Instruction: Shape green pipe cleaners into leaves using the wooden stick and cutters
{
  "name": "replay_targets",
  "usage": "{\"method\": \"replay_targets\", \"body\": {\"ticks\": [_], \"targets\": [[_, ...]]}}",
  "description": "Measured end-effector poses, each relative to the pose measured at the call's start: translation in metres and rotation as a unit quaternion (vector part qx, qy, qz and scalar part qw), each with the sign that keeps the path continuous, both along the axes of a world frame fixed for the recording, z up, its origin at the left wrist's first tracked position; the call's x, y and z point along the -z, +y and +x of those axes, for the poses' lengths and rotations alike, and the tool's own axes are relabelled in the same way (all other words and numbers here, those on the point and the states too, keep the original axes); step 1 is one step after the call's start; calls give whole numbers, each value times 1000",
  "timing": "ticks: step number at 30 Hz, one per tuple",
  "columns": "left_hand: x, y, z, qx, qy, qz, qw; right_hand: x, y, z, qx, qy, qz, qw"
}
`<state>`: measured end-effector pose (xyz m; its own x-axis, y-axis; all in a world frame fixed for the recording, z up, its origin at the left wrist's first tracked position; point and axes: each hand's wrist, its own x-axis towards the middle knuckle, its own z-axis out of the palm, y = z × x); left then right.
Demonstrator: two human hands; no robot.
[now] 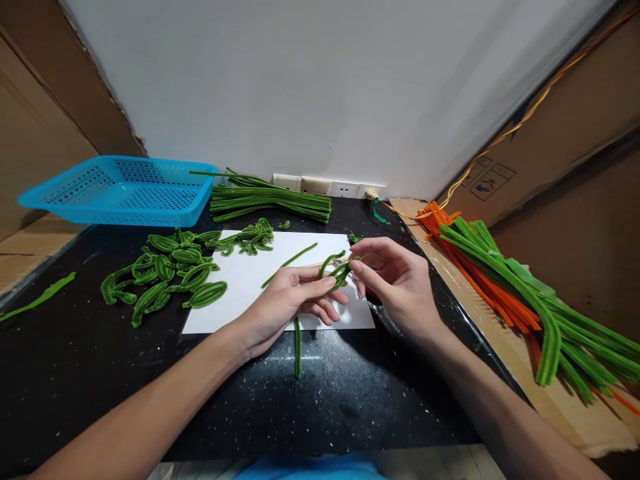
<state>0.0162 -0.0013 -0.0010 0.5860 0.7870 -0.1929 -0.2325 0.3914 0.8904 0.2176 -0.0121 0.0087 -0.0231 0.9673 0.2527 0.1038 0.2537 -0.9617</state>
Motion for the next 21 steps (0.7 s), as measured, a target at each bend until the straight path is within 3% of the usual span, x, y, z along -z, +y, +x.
{"method": "replay_targets", "body": {"ticks": [7, 15, 21], "targets": [[-2, -1, 0, -6, -18, 0, 1000, 6, 2, -5, -84, 56, -77, 992], [2, 1, -1, -17, -38, -12, 999, 14, 6, 1, -78, 46, -84, 992], [4, 3, 1, -57, 23, 50, 997, 10, 5, 0, -61, 17, -59, 996]]}}
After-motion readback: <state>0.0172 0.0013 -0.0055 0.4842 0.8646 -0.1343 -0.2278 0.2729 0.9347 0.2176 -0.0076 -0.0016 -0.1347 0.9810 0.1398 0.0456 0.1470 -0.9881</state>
